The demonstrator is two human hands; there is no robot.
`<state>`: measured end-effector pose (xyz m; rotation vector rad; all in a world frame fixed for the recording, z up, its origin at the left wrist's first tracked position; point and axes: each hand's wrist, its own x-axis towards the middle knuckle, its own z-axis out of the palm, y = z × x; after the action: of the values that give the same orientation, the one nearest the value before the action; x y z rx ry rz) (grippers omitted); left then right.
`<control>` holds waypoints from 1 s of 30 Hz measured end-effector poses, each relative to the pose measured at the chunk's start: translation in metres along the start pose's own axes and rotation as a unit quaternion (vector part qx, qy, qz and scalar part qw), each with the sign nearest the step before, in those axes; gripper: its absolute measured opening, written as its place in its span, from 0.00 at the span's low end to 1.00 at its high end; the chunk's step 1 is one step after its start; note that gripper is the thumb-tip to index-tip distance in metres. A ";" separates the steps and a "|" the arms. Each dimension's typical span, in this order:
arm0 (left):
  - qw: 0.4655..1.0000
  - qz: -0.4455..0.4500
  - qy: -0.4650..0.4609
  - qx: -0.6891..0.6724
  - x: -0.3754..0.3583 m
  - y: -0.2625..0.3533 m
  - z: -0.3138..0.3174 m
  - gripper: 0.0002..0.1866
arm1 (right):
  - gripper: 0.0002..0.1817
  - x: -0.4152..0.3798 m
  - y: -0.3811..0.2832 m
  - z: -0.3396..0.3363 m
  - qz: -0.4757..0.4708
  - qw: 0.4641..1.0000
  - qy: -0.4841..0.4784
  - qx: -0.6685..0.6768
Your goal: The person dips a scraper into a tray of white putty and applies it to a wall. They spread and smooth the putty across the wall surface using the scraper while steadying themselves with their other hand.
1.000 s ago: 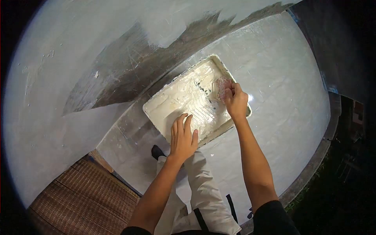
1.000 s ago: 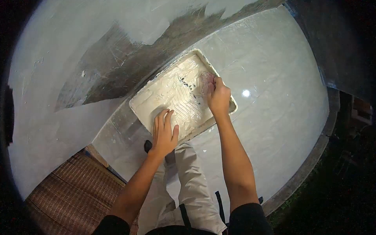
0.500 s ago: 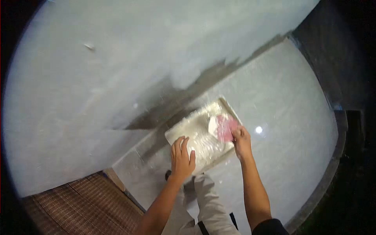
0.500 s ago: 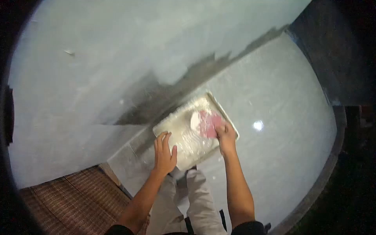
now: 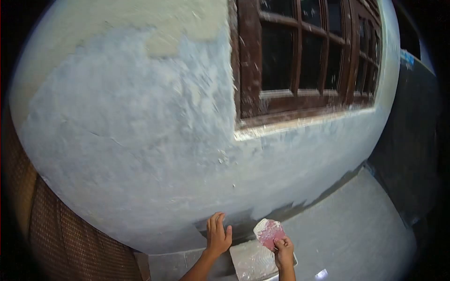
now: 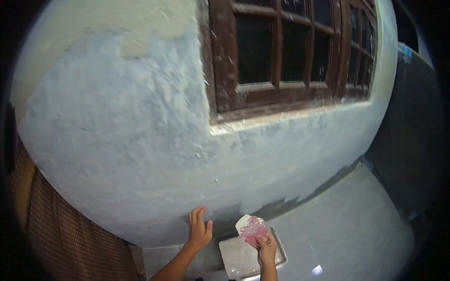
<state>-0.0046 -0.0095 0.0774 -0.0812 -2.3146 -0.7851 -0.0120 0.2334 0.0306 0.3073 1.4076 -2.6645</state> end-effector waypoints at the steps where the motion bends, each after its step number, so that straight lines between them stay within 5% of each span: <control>1: 1.000 0.017 0.017 0.014 -0.002 0.002 0.004 0.26 | 0.07 -0.002 0.006 -0.005 0.009 1.000 0.015 0.017; 2: 0.999 0.007 0.037 -0.008 0.025 0.015 -0.047 0.26 | 0.07 -0.028 -0.035 0.046 -0.005 1.000 0.010 -0.011; 10: 0.984 0.090 0.145 0.054 0.116 0.028 -0.144 0.28 | 0.09 -0.016 -0.103 0.160 -0.126 0.988 -0.079 -0.030; 15: 0.963 0.162 0.194 0.094 0.179 0.041 -0.198 0.27 | 0.07 -0.021 -0.171 0.262 -0.328 0.933 -0.127 -0.077; 18: 0.941 0.217 0.225 0.130 0.214 0.051 -0.223 0.27 | 0.05 -0.023 -0.209 0.315 -0.501 0.846 -0.098 -0.152; 22: 0.913 0.292 0.240 0.156 0.258 0.058 -0.241 0.26 | 0.05 -0.045 -0.246 0.376 -0.596 0.784 -0.083 -0.156; 24: 0.892 0.341 0.252 0.158 0.276 0.057 -0.243 0.26 | 0.06 -0.040 -0.256 0.394 -0.752 0.617 -0.054 -0.225; 28: 0.866 0.366 0.293 0.173 0.298 0.050 -0.240 0.23 | 0.06 -0.028 -0.259 0.412 -0.838 0.453 0.006 -0.303; 30: 0.855 0.375 0.308 0.184 0.303 0.039 -0.232 0.21 | 0.06 -0.017 -0.256 0.417 -0.854 0.419 0.012 -0.308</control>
<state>-0.0898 -0.1526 0.4230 -0.4583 -1.5683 0.0543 -0.0975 0.0333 0.4692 -2.3771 3.6328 -1.7880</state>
